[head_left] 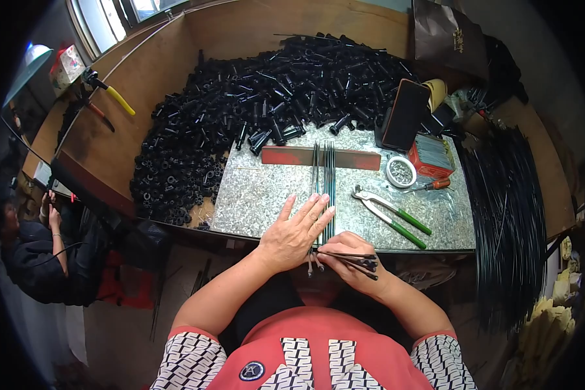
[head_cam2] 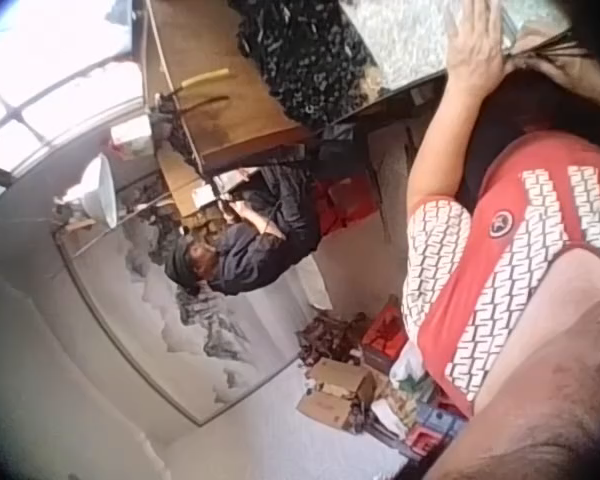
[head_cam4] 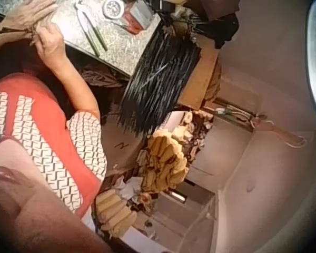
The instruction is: Assembling small connectors and components onto bundles of black industrial cables at a workbench.
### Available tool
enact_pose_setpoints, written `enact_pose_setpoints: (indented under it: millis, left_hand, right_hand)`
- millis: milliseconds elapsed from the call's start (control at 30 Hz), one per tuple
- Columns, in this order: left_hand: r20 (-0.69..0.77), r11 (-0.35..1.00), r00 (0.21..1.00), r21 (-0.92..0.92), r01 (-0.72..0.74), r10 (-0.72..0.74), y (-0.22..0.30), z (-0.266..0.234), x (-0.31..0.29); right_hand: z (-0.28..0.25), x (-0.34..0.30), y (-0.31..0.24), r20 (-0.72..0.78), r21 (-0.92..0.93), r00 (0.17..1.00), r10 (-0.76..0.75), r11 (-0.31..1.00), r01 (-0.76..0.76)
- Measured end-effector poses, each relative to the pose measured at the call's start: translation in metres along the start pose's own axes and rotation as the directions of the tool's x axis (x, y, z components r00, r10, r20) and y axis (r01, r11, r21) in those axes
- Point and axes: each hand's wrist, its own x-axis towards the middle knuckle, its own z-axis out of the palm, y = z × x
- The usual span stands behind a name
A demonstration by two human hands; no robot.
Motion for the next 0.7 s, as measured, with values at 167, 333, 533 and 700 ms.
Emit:
enact_pose_setpoints:
  millis: [167,333,533,700]
  left_hand:
    - [0.015,0.996,1.0,0.084,-0.026,0.025,0.001,0.002,0.002]
    - [-0.018,0.999,1.0,0.036,-0.025,0.026,-0.002,0.006,-0.001]
    - [0.01,0.998,0.999,0.061,-0.033,0.032,0.0,0.003,0.002]
    - [-0.033,0.996,0.998,0.074,-0.044,0.046,0.001,0.002,0.002]
  right_hand:
    - [-0.009,0.006,-0.005,0.107,0.029,0.994,0.024,0.999,-0.027]
    - [-0.037,0.031,-0.004,0.35,0.109,0.933,0.08,0.986,-0.125]
    - [-0.056,0.096,0.049,0.021,-0.304,0.999,0.036,0.952,-0.028]
    - [-0.032,0.139,0.107,-0.012,-0.434,0.999,0.035,0.9,-0.037]
